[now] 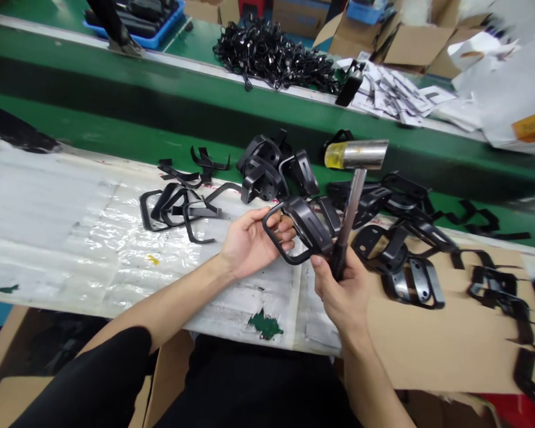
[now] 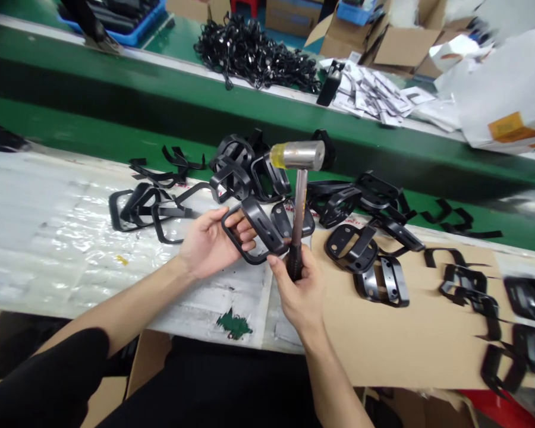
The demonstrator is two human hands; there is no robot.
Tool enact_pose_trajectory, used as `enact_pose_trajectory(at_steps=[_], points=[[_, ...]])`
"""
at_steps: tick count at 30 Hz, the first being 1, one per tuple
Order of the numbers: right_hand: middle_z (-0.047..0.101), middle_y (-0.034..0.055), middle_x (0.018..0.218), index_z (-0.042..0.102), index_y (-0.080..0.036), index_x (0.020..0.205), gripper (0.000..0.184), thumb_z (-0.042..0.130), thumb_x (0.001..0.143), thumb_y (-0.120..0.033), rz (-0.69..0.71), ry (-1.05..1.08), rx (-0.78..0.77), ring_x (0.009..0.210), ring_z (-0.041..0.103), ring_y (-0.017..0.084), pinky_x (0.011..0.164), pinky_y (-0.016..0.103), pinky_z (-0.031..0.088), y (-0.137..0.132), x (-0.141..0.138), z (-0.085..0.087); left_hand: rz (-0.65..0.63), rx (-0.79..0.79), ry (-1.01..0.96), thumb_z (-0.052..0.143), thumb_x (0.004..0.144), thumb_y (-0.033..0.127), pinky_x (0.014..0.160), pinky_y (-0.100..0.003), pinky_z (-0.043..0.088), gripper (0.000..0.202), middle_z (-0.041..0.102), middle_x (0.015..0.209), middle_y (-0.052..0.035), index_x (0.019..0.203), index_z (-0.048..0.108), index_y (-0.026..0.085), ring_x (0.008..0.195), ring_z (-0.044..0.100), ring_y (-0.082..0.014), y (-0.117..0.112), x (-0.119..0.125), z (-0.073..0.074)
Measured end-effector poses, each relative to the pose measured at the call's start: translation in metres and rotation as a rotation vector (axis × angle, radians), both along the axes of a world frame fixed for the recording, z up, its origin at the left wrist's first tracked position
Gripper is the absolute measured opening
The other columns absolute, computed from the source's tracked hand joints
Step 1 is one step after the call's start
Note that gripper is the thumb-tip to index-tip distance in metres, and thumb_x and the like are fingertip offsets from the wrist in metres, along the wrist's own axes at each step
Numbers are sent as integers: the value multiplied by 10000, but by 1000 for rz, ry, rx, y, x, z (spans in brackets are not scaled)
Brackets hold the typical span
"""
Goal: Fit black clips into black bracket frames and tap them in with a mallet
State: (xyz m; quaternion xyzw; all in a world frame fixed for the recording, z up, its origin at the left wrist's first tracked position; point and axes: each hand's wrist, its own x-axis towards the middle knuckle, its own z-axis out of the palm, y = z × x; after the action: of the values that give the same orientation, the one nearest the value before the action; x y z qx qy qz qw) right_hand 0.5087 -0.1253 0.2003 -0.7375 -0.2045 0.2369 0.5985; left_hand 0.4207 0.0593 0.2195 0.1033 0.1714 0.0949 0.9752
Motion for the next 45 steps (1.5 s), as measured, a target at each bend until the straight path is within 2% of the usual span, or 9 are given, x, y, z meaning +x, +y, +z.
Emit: enact_pose_trajectory(at_steps=[2, 6, 15, 25, 31, 36, 39, 42, 45], points=[[466, -69, 635, 646, -215, 949, 314, 839, 901, -458, -18, -23, 7, 480, 369, 81, 424, 228, 330, 2, 3, -1, -15, 27, -3, 428, 1045, 309, 666, -289, 528, 420, 492, 757, -43, 670, 545, 158, 715, 571, -173, 1, 2, -3], [434, -68, 610, 621, -223, 909, 316, 832, 907, -458, -31, -66, 10, 488, 370, 102, 414, 238, 316, 4, 5, 0, -45, 90, 52, 556, 1038, 426, 684, -280, 548, 412, 514, 726, -17, 723, 589, 163, 676, 573, -154, 3, 6, -12], [618, -6, 740, 632, -242, 954, 266, 831, 914, -412, -63, -83, 18, 620, 556, 160, 459, 247, 367, 4, -3, -7, 20, -152, 74, 532, 1079, 438, 661, -257, 560, 461, 525, 688, 7, 728, 614, 151, 625, 577, -120, -3, 12, -20], [620, 3, 732, 681, -215, 1001, 278, 805, 923, -451, 5, -22, -6, 616, 563, 164, 445, 243, 357, 3, -11, -20, 58, 240, 6, 505, 1081, 361, 668, -271, 507, 498, 502, 639, -23, 657, 645, 142, 596, 524, -140, 7, 1, -4], [556, -33, 666, 677, -218, 926, 272, 829, 906, -443, 2, -26, -22, 532, 452, 122, 440, 240, 349, 4, -11, -15, 6, 114, 0, 584, 1039, 502, 674, -262, 519, 479, 515, 667, -7, 709, 651, 162, 633, 552, -143, 5, 5, -13], [554, -29, 647, 683, -210, 897, 321, 837, 890, -491, -83, -43, -36, 553, 493, 141, 440, 242, 361, 7, -7, -9, -18, 118, 50, 634, 995, 568, 798, -279, 549, 446, 609, 769, -44, 813, 692, 164, 783, 635, -176, -11, 10, -22], [586, -17, 682, 684, -203, 894, 338, 828, 894, -508, -104, -56, -35, 600, 536, 152, 481, 246, 407, 7, -5, -6, 26, 337, 66, 718, 945, 553, 839, -276, 528, 413, 647, 791, -50, 818, 705, 161, 837, 643, -180, -16, 11, -29], [637, -7, 741, 686, -202, 921, 316, 828, 900, -483, -124, -138, -32, 658, 578, 161, 570, 264, 484, 5, -1, -2, -17, 726, 98, 744, 910, 592, 717, -267, 487, 435, 687, 856, -59, 902, 731, 158, 769, 618, -168, -14, 8, -34], [681, 2, 814, 698, -209, 966, 271, 836, 901, -434, -136, -262, -27, 709, 616, 167, 642, 274, 528, 1, 3, 2, -83, 1136, 221, 696, 966, 520, 606, -256, 382, 367, 636, 748, -15, 842, 704, 175, 651, 536, -141, -8, 2, -33]])
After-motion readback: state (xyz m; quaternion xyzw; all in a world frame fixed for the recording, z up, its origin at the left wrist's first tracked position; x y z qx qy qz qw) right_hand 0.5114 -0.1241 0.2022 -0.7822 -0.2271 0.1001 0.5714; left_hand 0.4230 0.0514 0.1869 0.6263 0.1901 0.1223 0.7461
